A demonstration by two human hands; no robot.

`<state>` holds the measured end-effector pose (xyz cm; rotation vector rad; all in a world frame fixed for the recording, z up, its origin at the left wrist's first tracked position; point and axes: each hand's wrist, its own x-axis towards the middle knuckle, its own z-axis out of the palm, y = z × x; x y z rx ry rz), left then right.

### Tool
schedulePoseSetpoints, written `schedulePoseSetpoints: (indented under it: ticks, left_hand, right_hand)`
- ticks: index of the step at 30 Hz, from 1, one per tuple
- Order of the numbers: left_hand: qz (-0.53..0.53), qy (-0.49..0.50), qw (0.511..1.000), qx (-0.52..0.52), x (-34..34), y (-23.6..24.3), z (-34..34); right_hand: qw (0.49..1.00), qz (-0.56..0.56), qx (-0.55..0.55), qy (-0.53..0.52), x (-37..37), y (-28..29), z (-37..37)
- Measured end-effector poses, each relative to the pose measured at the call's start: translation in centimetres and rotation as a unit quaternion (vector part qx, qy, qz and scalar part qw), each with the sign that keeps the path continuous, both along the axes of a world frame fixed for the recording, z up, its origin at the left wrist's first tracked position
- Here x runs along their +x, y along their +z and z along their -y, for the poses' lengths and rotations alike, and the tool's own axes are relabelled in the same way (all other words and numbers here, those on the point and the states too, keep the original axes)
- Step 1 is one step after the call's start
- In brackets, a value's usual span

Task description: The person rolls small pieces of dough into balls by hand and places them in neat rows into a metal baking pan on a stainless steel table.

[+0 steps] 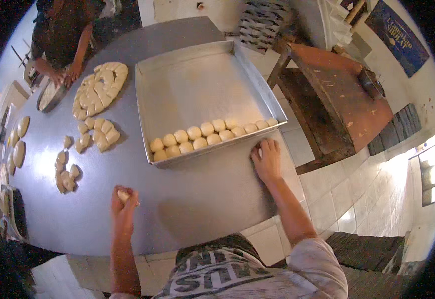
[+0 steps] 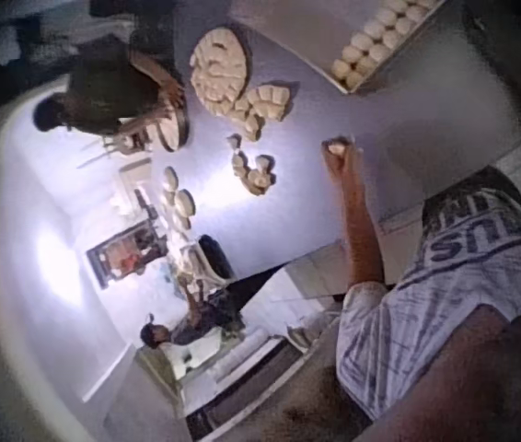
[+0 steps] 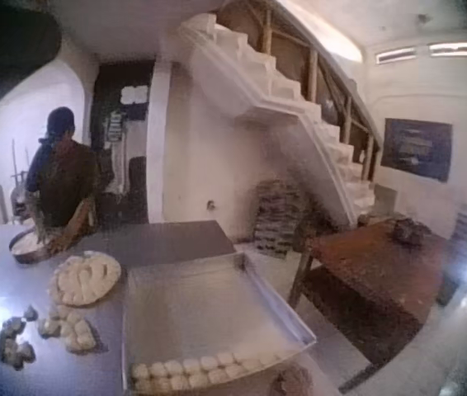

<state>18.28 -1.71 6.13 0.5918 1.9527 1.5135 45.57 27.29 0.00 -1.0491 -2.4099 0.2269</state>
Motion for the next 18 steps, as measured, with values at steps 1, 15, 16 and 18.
schedulePoseSetpoints:
  ticks: [1,15,16,18]
  left_hand:
    - [-0.003,-0.015,1.0,-0.017,0.6,-0.2,-0.7]
    - [0.04,-0.012,0.999,-0.007,1.6,-3.3,0.3]
    - [0.035,0.007,0.999,0.012,1.0,-3.8,0.8]
    - [-0.083,-0.003,0.996,-0.036,0.5,-3.7,1.8]
  right_hand:
    - [0.999,0.005,-0.001,-0.038,-0.9,0.2,-0.3]
    - [0.994,0.056,-0.095,0.013,-5.7,6.5,-8.8]
    - [0.996,-0.074,-0.053,-0.02,-6.6,7.5,-7.6]
    - [0.948,-0.247,-0.196,-0.04,-8.7,10.0,-2.1]
